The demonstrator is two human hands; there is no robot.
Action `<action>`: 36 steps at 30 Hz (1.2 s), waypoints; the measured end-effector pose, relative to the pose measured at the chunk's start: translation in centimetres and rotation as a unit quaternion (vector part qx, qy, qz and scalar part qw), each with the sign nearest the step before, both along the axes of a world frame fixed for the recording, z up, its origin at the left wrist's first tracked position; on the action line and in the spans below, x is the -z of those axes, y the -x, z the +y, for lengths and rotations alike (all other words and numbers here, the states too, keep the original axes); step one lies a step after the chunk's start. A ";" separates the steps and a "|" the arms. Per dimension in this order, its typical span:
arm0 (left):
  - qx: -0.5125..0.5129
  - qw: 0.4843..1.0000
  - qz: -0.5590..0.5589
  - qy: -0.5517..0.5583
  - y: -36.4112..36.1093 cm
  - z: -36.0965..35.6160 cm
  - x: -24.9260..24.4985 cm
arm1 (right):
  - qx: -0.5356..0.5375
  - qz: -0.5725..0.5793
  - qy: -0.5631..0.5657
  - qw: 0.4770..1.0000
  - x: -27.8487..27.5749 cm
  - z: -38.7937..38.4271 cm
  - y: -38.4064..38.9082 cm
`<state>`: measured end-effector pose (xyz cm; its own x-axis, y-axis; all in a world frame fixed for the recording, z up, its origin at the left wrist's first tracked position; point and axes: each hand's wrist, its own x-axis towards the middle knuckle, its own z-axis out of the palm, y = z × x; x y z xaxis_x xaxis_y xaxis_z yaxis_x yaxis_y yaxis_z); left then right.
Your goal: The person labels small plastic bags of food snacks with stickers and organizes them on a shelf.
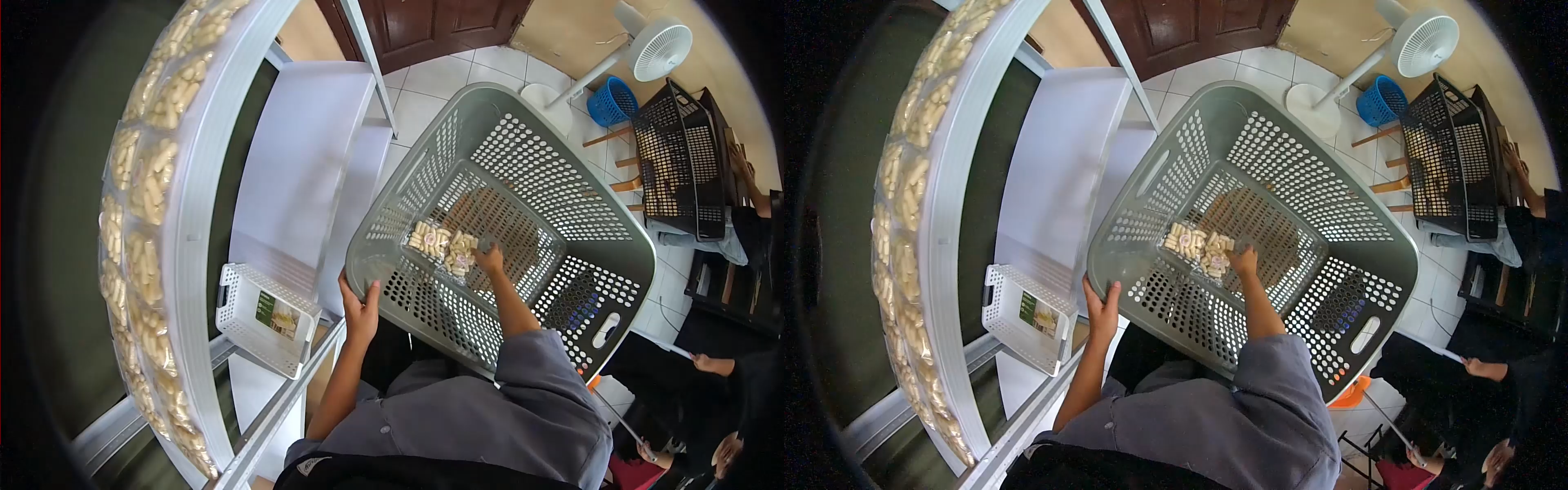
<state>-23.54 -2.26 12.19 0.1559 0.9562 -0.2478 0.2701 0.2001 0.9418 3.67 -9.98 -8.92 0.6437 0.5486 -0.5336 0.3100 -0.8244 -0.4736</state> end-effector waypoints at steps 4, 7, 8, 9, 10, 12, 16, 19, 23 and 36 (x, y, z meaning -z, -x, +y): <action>-0.028 0.999 -0.010 -0.012 -0.3 0.0 0.6 | -0.249 -0.142 -0.008 0.958 2.6 1.9 0.2; -0.034 0.999 -0.007 -0.007 -0.2 -0.1 0.9 | -0.333 -0.140 0.019 0.932 3.0 3.6 -0.3; -0.036 0.999 -0.011 -0.012 -0.2 -0.2 0.9 | -0.357 -0.101 0.052 0.927 2.5 4.0 -0.7; -0.039 0.999 -0.016 -0.017 -0.2 -0.4 1.0 | -0.381 -0.063 0.086 0.918 2.2 4.3 -1.2; -0.042 0.999 -0.017 -0.016 -0.3 -0.5 0.9 | -0.401 0.017 0.120 0.908 1.7 4.5 -1.9; -0.041 0.999 -0.022 0.005 -0.3 -0.4 0.6 | -0.405 0.045 0.076 0.910 2.4 3.1 -3.3; -0.025 0.999 -0.019 -0.009 -0.3 -0.3 0.2 | -0.375 0.161 0.034 0.912 1.1 3.0 -5.9; -0.024 0.999 -0.027 -0.012 -0.4 -0.2 0.2 | -0.225 0.346 -0.052 0.910 0.1 4.0 -5.1; -0.032 0.999 -0.030 0.002 -0.4 -0.3 0.0 | 0.055 0.583 -0.161 0.794 0.7 5.6 -1.0; 0.041 0.990 -0.050 0.125 1.3 3.6 -0.2 | 0.240 0.277 -0.158 0.917 5.8 5.3 6.7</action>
<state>-24.81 1.33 12.38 0.2665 0.8494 -0.4554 0.2040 0.4121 0.8880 -3.06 -4.64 -14.72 0.5293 0.4572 -0.7147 -0.4128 -0.5972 -0.6877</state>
